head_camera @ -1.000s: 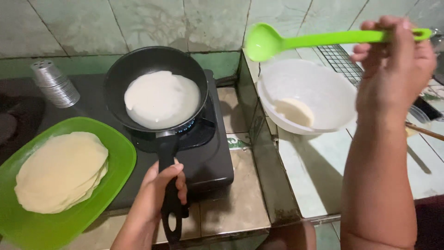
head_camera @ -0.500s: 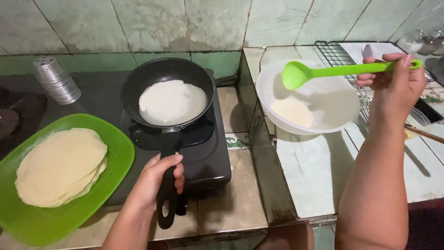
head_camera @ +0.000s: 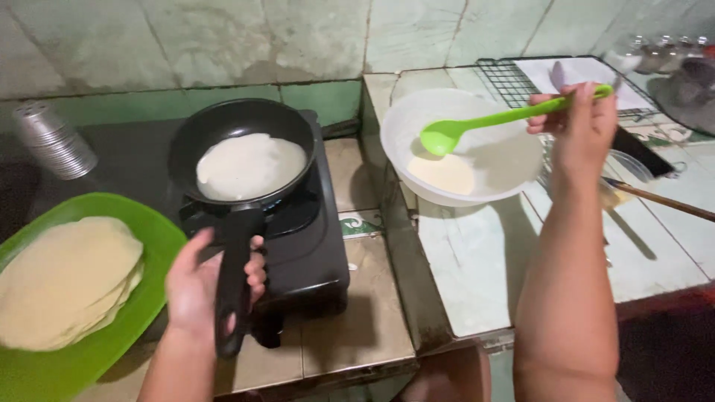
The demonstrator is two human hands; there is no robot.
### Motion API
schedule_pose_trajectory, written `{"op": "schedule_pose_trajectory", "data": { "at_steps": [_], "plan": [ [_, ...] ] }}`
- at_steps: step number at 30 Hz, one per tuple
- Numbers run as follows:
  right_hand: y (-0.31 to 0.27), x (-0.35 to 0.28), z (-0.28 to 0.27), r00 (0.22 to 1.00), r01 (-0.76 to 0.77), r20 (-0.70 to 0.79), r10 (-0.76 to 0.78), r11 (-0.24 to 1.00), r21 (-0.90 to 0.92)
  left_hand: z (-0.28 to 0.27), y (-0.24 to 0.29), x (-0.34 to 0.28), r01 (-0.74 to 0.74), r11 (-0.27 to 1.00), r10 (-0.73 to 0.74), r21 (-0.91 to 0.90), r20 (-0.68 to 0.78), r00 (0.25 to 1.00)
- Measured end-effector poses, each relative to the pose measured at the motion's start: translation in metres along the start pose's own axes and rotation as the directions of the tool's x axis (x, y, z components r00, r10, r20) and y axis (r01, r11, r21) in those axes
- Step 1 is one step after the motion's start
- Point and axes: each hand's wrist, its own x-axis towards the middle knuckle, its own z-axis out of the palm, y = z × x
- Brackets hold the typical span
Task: The recorder is making thin pancakes or crepes by pouring batter onto a heated frying pan, letting it set, and then sliding it onto a stack.
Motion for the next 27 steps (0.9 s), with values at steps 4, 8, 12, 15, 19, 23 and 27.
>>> {"op": "schedule_pose_trajectory", "data": {
  "at_steps": [4, 8, 12, 15, 19, 23, 27],
  "plan": [
    [-0.01, -0.002, 0.008, 1.0, -0.006, 0.003, 0.006, 1.0, 0.01, -0.03, -0.119, 0.023, -0.108, 0.955, 0.062, -0.278, -0.17, 0.983],
    [-0.022, -0.007, 0.017, 1.0, -0.016, -0.021, 0.016, 1.0, 0.023, 0.003, -0.173, 0.018, -0.31, 0.93, 0.27, 0.199, 0.201, 0.942],
    [-0.023, -0.005, 0.017, 1.0, 0.022, 0.006, -0.023, 0.999, 0.047, 0.116, -0.128, 0.09, -0.696, 0.646, 0.559, 0.315, 0.425, 0.712],
    [-0.02, -0.003, 0.017, 0.997, 0.016, 0.07, -0.019, 0.999, 0.041, 0.15, -0.121, 0.18, -0.717, 0.626, 0.668, 0.306, 0.264, 0.695],
    [-0.024, -0.006, 0.032, 0.992, 0.054, 0.113, -0.055, 0.998, 0.014, 0.166, -0.121, 0.247, -0.656, 0.754, 0.656, -0.029, -0.018, 0.755],
    [-0.039, -0.014, 0.052, 0.993, 0.115, 0.042, -0.108, 0.965, -0.236, 0.168, -0.119, 0.246, -0.662, 0.749, 0.661, -0.024, 0.076, 0.746],
    [-0.045, -0.02, 0.059, 0.955, 0.291, 0.059, -0.291, 0.874, -0.389, 0.165, -0.114, 0.224, -0.806, 0.587, 0.796, -0.075, 0.236, 0.557]
  ]
}}
